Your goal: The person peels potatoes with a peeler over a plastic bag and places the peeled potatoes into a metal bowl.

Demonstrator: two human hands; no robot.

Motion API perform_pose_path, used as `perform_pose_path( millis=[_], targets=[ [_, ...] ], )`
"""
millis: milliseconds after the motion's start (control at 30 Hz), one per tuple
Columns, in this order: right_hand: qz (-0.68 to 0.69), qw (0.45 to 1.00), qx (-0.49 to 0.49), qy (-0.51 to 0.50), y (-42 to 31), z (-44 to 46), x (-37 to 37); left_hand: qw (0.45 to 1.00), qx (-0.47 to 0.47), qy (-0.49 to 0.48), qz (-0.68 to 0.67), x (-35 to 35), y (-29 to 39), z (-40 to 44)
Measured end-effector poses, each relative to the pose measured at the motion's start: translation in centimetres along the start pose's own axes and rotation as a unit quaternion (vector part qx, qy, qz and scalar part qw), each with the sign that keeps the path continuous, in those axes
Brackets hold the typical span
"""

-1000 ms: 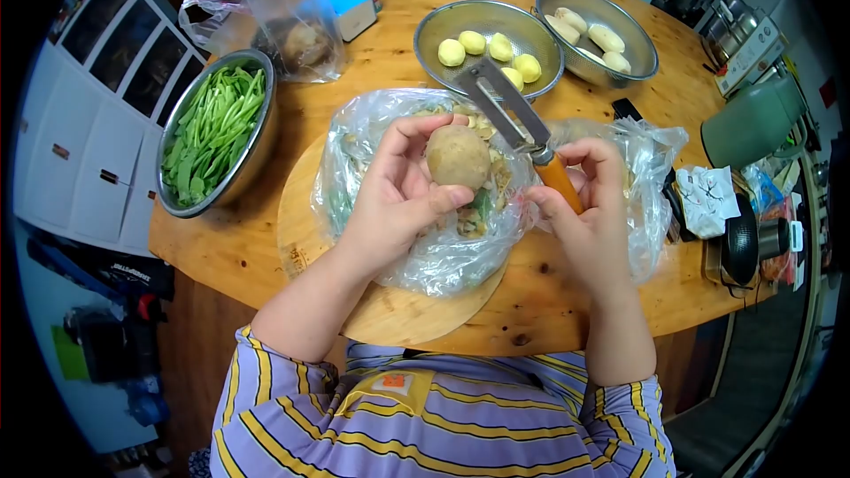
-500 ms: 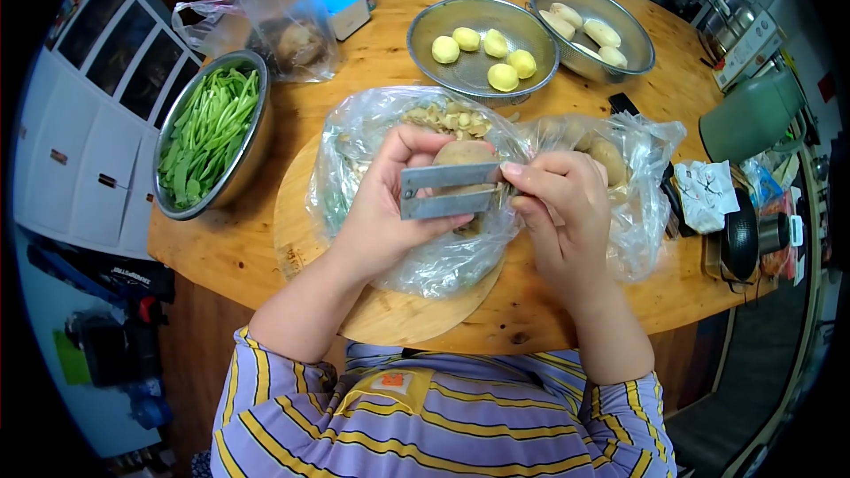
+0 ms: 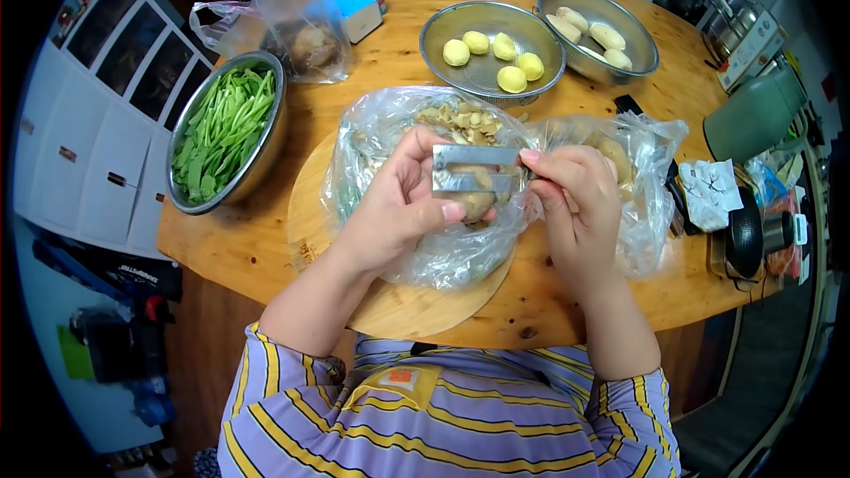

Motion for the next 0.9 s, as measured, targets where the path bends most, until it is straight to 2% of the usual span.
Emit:
perform_pose_path(
  millis=[67,167,300,467,600,767,900],
  targets=[
    [0.01,1.0,-0.019,0.004,0.7,0.0,-0.1,0.999,0.007,0.032,0.024,0.3,-0.1,-0.4],
    [0.111,0.991,-0.071,-0.019,2.1,-0.3,-1.0,1.0,-0.002,0.002,0.017,-0.8,0.4,-0.8],
    [0.081,0.996,-0.02,-0.018,-0.1,0.0,-1.3,1.0,0.016,-0.023,-0.003,-0.3,0.7,-0.9],
    [-0.026,0.999,0.029,-0.019,-2.9,0.1,-1.1,0.992,0.021,0.043,0.118,1.6,0.7,-0.8],
    [-0.072,0.995,0.067,-0.011,-3.8,-0.2,-1.2,0.986,-0.005,0.031,0.163,1.8,0.7,-1.3],
    [-0.095,0.992,0.089,-0.007,-4.8,-0.2,-1.4,0.976,-0.038,0.027,0.213,1.0,1.7,-1.8],
    [-0.092,0.993,0.079,-0.011,-4.0,-0.1,-1.2,0.973,0.0,0.03,0.23,1.5,1.2,-1.9]
  ],
)
Point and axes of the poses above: each hand's wrist, its own z-axis towards the middle knuckle, its own x-axis out of the back of the hand, y = z × x, the point moved 10 cm from there along z, towards the middle knuckle, and after that the axes turned 5 degrees about -z, right-handed, at the moved point
